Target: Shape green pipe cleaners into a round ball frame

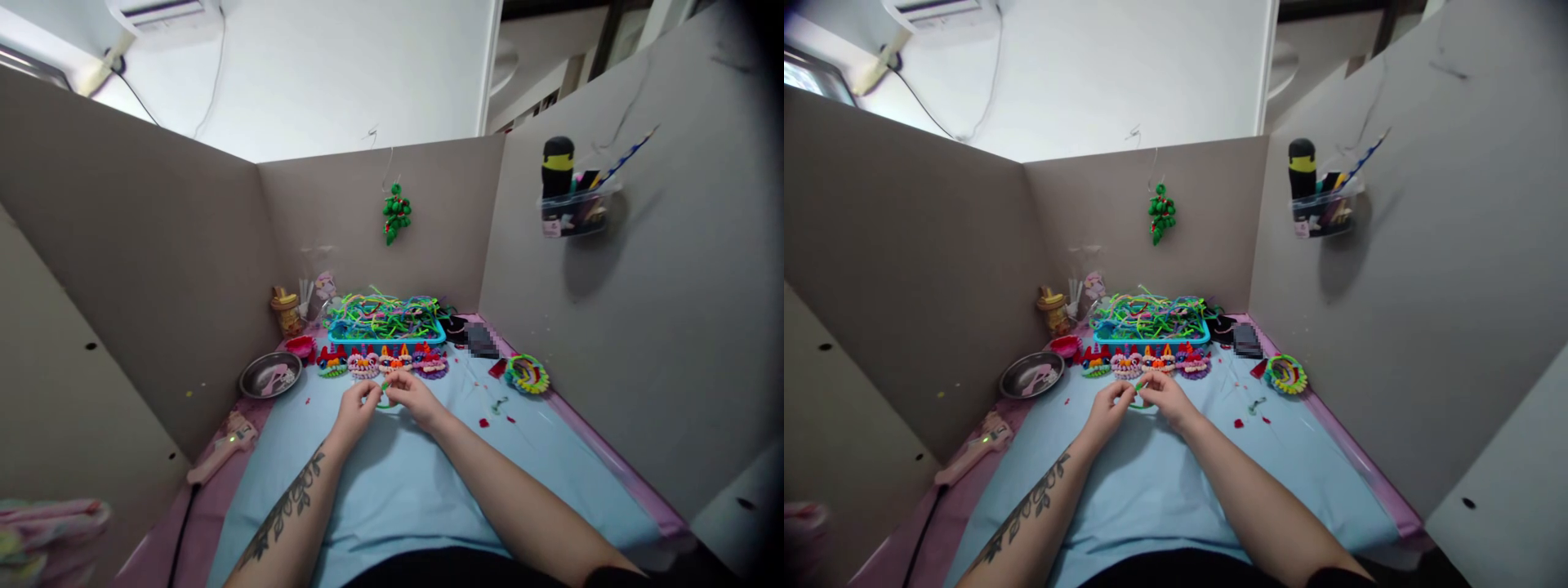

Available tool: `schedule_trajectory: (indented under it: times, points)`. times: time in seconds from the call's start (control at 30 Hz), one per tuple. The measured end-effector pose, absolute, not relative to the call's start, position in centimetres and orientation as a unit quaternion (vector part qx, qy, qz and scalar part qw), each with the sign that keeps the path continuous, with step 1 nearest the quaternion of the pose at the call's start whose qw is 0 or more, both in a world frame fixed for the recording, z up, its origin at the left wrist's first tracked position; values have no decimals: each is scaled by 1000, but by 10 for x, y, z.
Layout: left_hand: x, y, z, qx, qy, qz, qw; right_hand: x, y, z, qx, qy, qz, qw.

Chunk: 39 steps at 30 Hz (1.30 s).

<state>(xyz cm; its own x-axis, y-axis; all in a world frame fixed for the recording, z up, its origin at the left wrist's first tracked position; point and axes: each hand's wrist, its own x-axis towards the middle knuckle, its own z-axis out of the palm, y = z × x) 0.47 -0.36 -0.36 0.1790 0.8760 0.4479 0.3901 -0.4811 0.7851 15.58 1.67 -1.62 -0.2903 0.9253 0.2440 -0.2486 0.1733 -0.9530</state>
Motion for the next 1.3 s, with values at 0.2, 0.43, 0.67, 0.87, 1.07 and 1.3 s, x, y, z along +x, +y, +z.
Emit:
schedule_trajectory:
  times: [0.2,0.43,0.67,0.87,1.07,1.3]
  points:
    - [5,4,-10,656,456,454,395,155,16,-19,-331,-638,462,520]
    - [5,5,-11,661,439,467,390,155,16,-16,-348,-620,479,515]
    - [8,1,-8,713,446,446,306,157,15,-16,-350,-631,459,518]
    - [6,1,-13,767,436,417,219,160,16,-16,-389,-654,389,519]
    - [5,4,-17,759,467,397,219,163,9,-14,-336,-784,134,504]
    - [5,4,-13,746,452,435,225,162,5,-7,-334,-770,181,513]
